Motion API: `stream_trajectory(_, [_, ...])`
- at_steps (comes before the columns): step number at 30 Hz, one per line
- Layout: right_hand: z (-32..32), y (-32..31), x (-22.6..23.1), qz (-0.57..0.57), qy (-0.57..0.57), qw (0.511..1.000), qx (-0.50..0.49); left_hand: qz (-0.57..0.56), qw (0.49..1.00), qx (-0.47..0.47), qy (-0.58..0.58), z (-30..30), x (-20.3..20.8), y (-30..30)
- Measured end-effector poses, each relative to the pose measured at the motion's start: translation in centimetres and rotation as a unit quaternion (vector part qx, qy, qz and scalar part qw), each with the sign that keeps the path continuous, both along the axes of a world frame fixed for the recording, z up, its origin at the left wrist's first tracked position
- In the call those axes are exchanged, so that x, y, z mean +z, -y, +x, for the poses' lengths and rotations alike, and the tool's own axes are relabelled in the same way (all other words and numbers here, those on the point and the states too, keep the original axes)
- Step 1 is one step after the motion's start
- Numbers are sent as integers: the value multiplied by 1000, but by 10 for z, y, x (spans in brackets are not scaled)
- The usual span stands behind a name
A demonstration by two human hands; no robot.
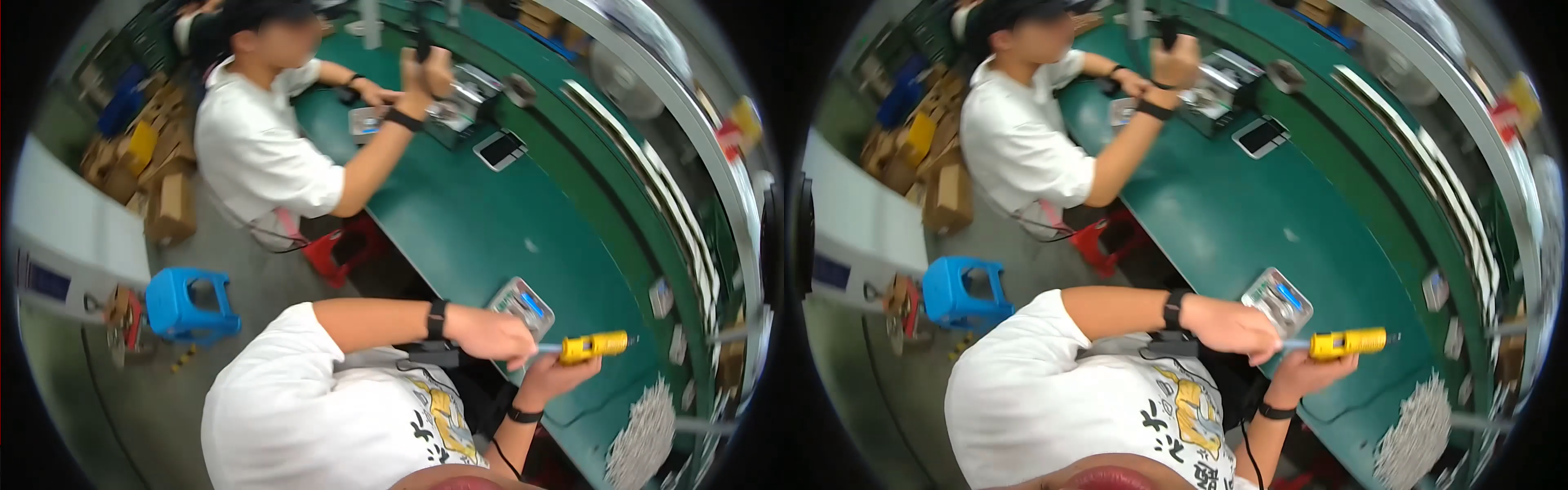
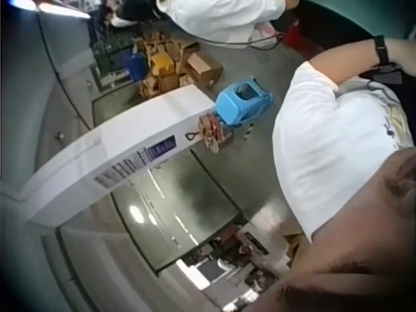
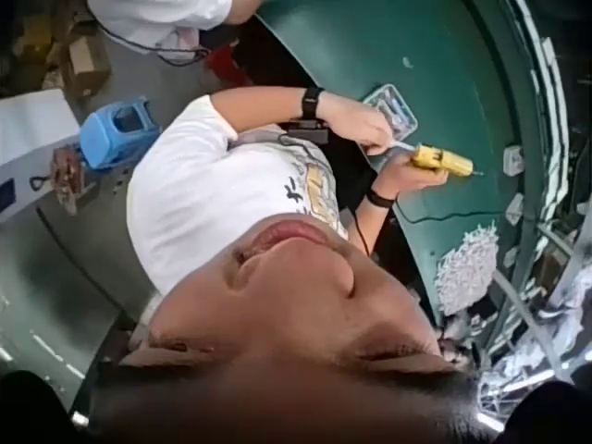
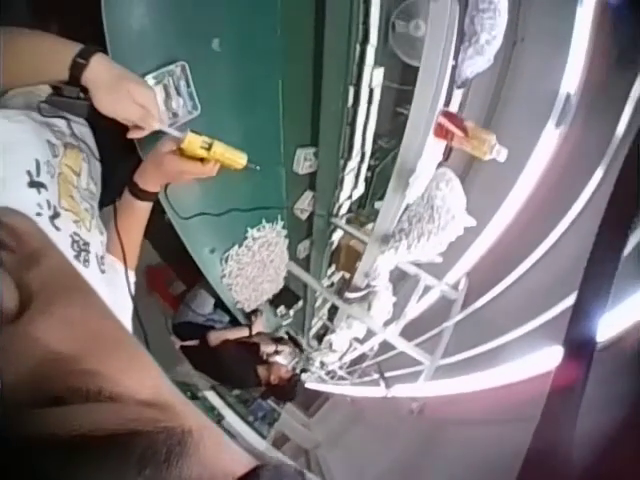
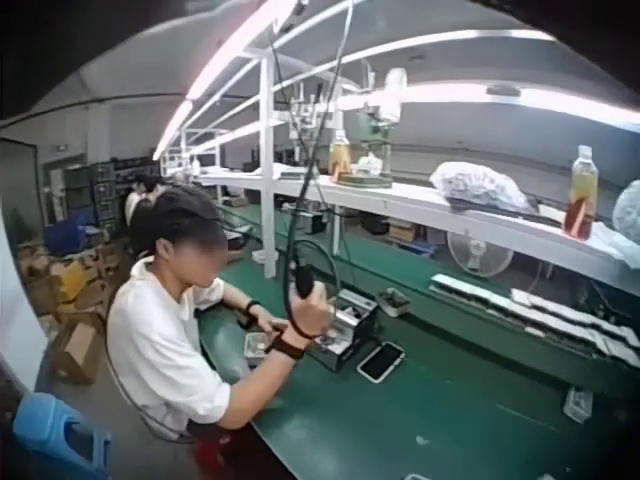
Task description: The person picks up a battery and places it into a plastic housing, then applies adhesive using a glue gun. They set the housing aside and repeat the process with a new housing and battery.
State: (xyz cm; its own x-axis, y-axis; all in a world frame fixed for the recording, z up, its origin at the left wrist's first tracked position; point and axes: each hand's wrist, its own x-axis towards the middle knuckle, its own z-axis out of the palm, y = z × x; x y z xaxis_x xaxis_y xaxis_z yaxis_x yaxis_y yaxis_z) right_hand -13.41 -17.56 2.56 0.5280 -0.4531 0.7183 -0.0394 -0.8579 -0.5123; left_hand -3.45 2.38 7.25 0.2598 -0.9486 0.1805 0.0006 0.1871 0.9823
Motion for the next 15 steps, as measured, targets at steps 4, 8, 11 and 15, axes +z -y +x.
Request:
stream_trajectory(4, [14,-16,-3,25,-18,997,68,104,993,18,-51,-4,17,-30])
stream_trajectory(8, [25,68,-41,144,-95,982,80,64,952,277,110,5,-21,-43])
stream_trajectory(11, [30,84,-11,300,-156,937,86,31,861,439,257,16,-55,-49])
stream_trajectory(15, [16,74,32,486,-185,849,93,53,804,473,358,16,-74,-50])
